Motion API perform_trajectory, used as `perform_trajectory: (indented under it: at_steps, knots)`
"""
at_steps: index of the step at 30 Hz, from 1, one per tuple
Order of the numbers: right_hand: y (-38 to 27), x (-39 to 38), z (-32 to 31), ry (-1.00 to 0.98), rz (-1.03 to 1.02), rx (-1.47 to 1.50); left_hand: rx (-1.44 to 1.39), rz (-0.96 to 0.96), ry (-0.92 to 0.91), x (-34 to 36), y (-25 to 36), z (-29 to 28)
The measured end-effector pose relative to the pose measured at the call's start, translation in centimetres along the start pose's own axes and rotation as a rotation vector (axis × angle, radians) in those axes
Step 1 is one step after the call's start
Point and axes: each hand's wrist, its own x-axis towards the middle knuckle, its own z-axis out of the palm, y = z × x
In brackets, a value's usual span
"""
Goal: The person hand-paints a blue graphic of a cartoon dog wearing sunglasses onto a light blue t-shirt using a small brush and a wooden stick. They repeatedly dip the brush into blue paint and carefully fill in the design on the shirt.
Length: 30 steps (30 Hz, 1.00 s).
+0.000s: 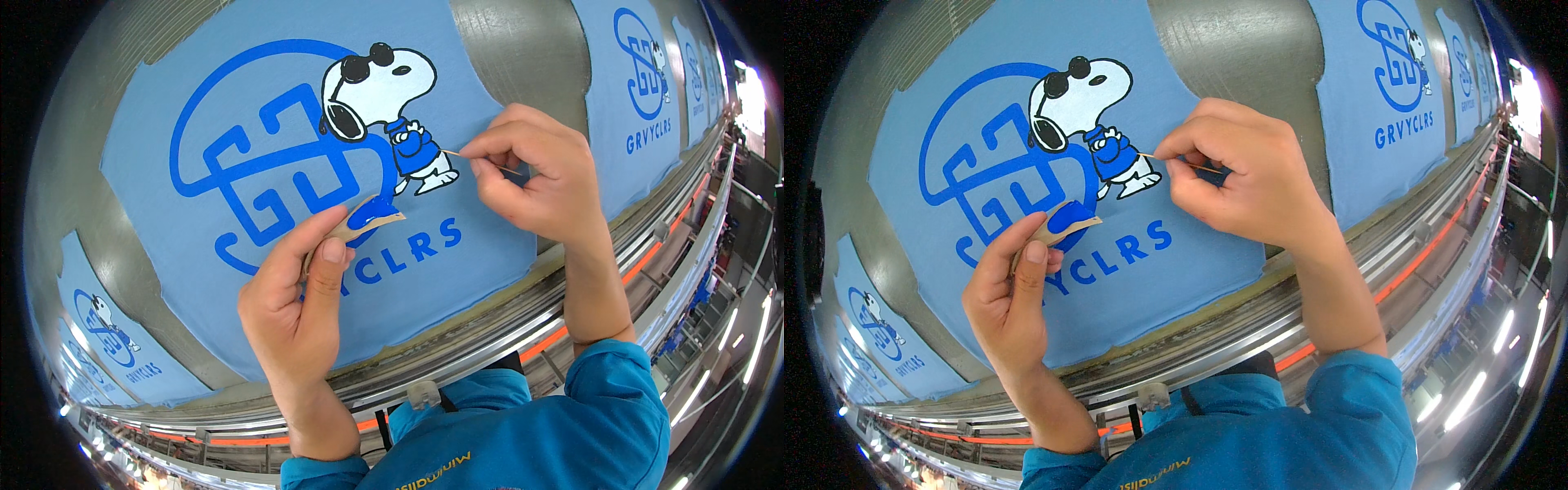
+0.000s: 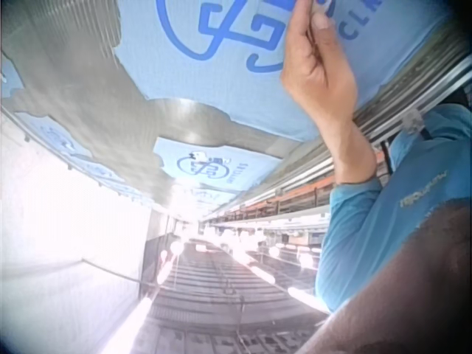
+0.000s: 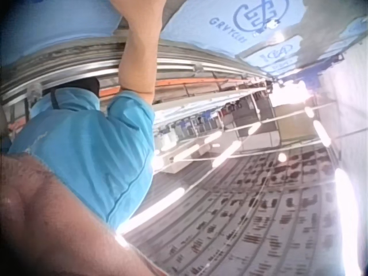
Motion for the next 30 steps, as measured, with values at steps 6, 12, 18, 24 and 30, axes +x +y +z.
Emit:
perform_trajectory:
  at_steps: [6, 12, 18, 24, 30]
  knots:
    - [0.08, -0.05, 0.22, -0.003, 0.0, -0.022, 0.02, 0.001, -0.022, -0.03, 0.07, -0.24]
    - [0.11, -0.04, 0.37, -0.006, -0.012, -0.02, -0.01, 0.003, 0.003, -0.07, -0.19, -0.06]
    - [0.21, -0.06, 0.39, 0.005, -0.023, -0.024, 0.049, -0.002, -0.036, -0.04, 0.19, -0.31]
    - [0.14, -0.02, 0.39, 0.001, -0.014, -0.028, 0.044, 0.002, -0.033, -0.06, 0.16, -0.26]
    - [0.22, -0.09, 0.44, 0.002, -0.013, -0.025, 0.016, 0.013, 0.007, -0.07, -0.3, -0.1]
